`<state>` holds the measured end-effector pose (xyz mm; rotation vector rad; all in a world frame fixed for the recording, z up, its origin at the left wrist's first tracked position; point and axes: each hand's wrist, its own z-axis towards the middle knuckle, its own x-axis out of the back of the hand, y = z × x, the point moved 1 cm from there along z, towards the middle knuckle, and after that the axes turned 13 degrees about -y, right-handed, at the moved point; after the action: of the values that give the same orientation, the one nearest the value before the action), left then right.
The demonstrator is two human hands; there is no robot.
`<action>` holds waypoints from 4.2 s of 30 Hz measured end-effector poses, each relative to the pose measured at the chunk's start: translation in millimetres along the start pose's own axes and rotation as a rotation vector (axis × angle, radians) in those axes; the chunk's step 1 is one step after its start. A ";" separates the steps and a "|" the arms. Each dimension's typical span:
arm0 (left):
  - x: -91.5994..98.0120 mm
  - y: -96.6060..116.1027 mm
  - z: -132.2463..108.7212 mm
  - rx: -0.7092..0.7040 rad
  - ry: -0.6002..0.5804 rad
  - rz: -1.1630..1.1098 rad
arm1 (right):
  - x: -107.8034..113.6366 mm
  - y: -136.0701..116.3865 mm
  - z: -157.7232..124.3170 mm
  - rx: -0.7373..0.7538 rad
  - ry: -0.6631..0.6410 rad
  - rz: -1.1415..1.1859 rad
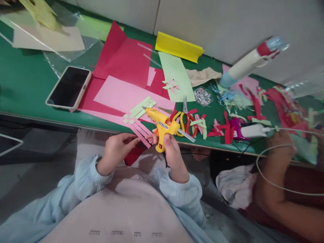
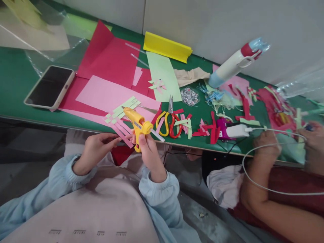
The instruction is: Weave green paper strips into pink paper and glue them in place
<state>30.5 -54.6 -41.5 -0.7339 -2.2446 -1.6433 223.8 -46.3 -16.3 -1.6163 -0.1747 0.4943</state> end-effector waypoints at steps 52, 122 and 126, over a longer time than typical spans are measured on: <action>21.3 -26.1 1.7 -0.140 -0.539 0.350 | 10.4 7.8 11.3 -0.091 -0.064 0.013; 29.0 19.2 -0.1 -0.762 0.095 0.828 | 16.9 11.4 8.2 -0.102 -0.084 0.039; 31.9 18.5 4.9 -0.639 0.243 0.980 | 15.6 10.0 8.9 -0.088 -0.092 0.071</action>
<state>14.2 -38.0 -12.5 -1.3790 -0.8606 -1.7054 232.3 -33.2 -29.6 -1.6908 -0.2114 0.6233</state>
